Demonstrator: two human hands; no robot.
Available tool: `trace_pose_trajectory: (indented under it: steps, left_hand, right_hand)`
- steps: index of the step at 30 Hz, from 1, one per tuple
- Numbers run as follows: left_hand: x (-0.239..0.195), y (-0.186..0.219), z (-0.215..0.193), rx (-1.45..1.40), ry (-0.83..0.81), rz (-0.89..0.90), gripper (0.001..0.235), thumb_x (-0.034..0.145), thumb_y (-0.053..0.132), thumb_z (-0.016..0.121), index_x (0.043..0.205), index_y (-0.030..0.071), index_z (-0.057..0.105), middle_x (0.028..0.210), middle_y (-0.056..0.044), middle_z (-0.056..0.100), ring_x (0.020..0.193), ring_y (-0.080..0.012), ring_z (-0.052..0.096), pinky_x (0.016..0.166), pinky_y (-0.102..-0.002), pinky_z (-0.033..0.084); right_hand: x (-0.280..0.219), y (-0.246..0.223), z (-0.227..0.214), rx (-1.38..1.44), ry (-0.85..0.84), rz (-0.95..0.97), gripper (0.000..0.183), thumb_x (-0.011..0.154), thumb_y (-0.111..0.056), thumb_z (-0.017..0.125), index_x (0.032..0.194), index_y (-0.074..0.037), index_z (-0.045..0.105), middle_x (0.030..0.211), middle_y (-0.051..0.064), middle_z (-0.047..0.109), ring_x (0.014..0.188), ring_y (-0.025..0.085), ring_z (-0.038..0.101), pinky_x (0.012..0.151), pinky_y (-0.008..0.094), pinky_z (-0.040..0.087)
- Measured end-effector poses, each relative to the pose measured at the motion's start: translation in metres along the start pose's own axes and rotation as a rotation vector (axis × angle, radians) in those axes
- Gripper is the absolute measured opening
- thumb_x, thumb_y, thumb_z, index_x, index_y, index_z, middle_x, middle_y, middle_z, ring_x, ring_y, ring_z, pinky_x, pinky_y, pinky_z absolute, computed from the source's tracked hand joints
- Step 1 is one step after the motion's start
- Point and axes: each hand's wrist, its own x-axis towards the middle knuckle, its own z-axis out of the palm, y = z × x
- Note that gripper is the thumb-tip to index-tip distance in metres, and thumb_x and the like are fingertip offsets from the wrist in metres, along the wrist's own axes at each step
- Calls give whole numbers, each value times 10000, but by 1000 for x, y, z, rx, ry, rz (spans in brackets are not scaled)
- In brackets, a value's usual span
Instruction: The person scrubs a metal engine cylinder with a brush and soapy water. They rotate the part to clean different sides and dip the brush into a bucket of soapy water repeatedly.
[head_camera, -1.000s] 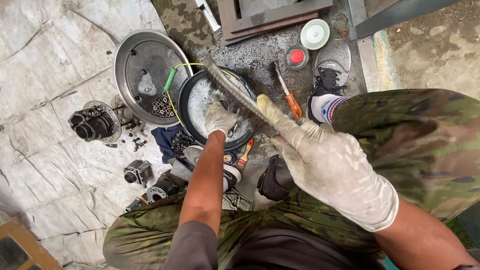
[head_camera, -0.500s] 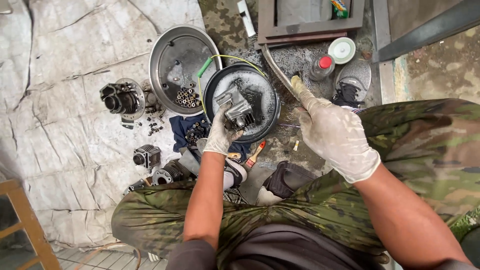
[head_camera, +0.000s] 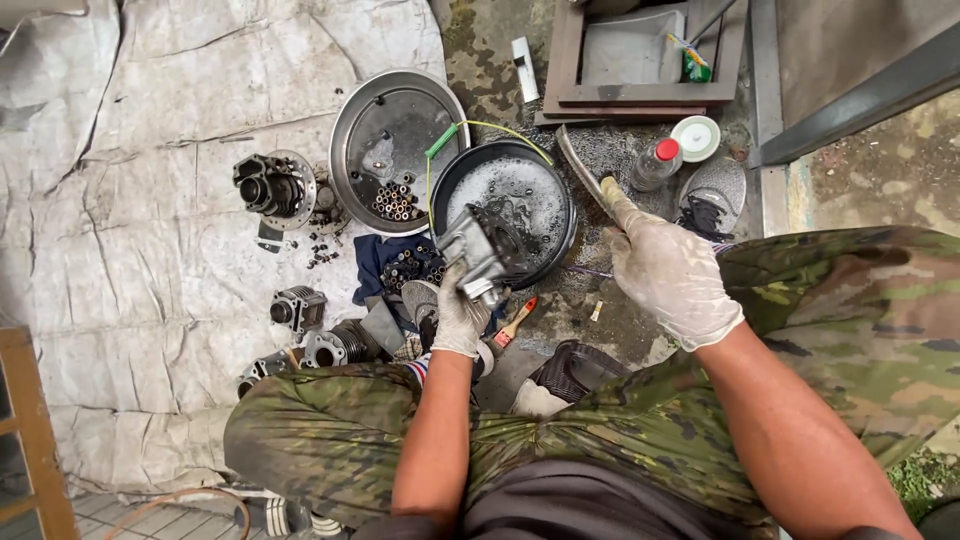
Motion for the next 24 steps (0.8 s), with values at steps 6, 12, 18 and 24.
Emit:
trace_pose_trajectory:
  steps: [6, 12, 18, 24]
  left_hand:
    - [9, 1, -25, -156, -277, -178, 730, 816, 619, 694, 1314, 89, 635, 1315, -247, 644, 1124, -521, 639, 853, -726, 562]
    - [28, -5, -56, -101, -269, -158, 648, 784, 527, 740, 1267, 102, 661, 1280, -218, 670, 1080, -502, 662, 849, -720, 565]
    - [12, -22, -36, -42, -212, 41, 163, 857, 240, 744, 973, 130, 711, 907, -129, 758, 742, -275, 734, 595, -411, 673]
    - [-29, -10, 66, 183, -340, 232, 347, 755, 39, 802, 1050, 59, 621, 862, -115, 740, 681, -240, 750, 486, -423, 648]
  right_hand:
    - [4, -1, 4, -43, 12, 33, 596, 1009, -371, 437, 1581, -456, 296, 1369, 38, 653, 1167, 379, 667, 989, 575, 540]
    - [0, -10, -2, -34, -3, 25, 589, 1013, -351, 445, 1584, -413, 315, 1322, 96, 673, 1143, 393, 677, 958, 589, 555]
    - [0, -17, -7, 8, -28, 8, 549, 1024, -344, 448, 1563, -386, 353, 1218, 205, 701, 1127, 435, 673, 963, 597, 554]
    - [30, -22, 23, 634, -171, 276, 507, 1000, -311, 576, 1503, -325, 516, 1270, 126, 702, 1206, 334, 650, 1087, 513, 450]
